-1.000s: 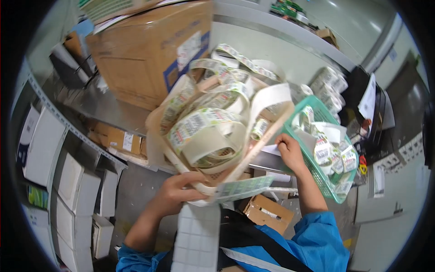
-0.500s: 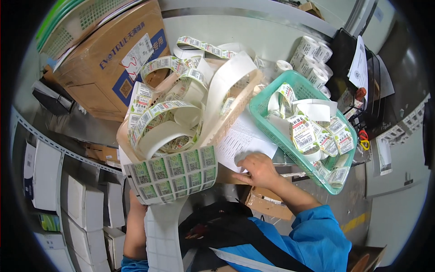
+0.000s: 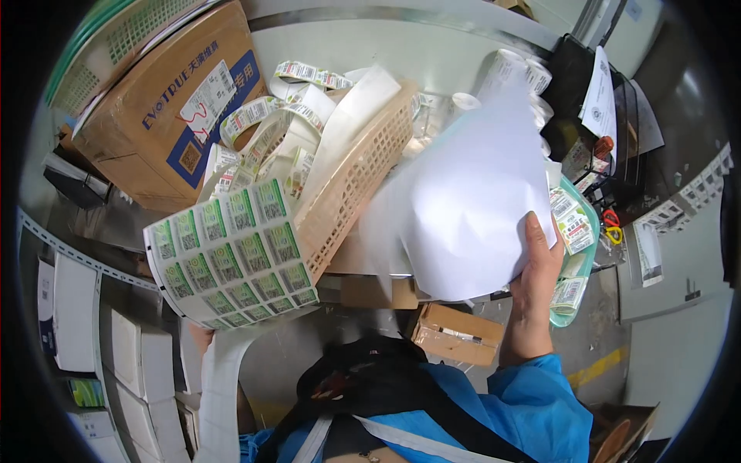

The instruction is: Sorting and storing various product labels into a multi-drawer storage unit.

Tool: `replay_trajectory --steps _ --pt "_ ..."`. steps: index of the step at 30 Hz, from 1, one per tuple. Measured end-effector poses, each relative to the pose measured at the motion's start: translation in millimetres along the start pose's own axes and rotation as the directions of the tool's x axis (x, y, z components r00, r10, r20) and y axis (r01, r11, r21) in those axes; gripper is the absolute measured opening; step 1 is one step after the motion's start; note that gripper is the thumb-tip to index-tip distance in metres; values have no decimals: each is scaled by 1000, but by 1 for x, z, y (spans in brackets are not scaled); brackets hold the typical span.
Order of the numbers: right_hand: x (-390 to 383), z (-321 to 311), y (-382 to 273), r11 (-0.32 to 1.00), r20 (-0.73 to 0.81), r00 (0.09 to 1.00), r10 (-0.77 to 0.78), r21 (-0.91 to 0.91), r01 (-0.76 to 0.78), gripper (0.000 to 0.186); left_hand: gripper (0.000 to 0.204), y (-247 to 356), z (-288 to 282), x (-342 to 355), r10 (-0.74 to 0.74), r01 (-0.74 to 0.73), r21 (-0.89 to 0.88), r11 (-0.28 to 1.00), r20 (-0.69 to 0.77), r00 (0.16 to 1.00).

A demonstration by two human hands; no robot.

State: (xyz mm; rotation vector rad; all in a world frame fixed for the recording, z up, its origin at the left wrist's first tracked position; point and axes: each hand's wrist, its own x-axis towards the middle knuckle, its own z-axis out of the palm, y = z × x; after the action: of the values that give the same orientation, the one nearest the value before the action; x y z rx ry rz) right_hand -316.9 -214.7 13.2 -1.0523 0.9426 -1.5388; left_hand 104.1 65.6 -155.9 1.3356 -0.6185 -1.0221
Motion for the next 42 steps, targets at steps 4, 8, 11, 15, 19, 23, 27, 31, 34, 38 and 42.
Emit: replay_trajectory --steps 4,8,11,15,19,23,27,31,34,38,42 --pt "2 3 3 994 -64 996 54 93 -48 35 45 28 37 15 39 -38 -10 999 124 992" --pt "-9 -3 14 855 -101 876 -472 -297 426 27 45 69 162 39 87 -86 -12 996 226 970" --pt "-26 -3 7 339 549 479 -685 -341 877 17 46 82 147 19 120 -124 -5 992 299 947" --pt "-30 46 16 -3 796 -43 -604 51 999 32 47 86 160 17 -28 6 112 994 197 980" --pt "-41 68 31 7 759 -137 -636 183 983 32 47 82 150 13 47 -114 327 938 204 978" --pt "-53 73 39 94 863 -143 -484 214 972 33 49 62 115 12 -95 83 122 989 91 991" --pt "-58 80 43 150 880 -161 -448 251 956 30 44 25 67 1 -63 59 70 996 67 996" --pt "-57 83 53 168 872 -161 -463 265 950 27 44 20 72 2 -20 8 75 997 157 987" --pt "-59 87 54 200 873 -151 -463 268 942 25 44 23 77 7 21 -40 80 996 223 974" --pt "-57 86 56 180 871 -178 -457 287 941 30 44 11 70 -2 71 -101 75 992 326 943" --pt "-59 85 61 185 854 -162 -493 285 941 36 43 13 66 3 116 -158 67 985 420 900"
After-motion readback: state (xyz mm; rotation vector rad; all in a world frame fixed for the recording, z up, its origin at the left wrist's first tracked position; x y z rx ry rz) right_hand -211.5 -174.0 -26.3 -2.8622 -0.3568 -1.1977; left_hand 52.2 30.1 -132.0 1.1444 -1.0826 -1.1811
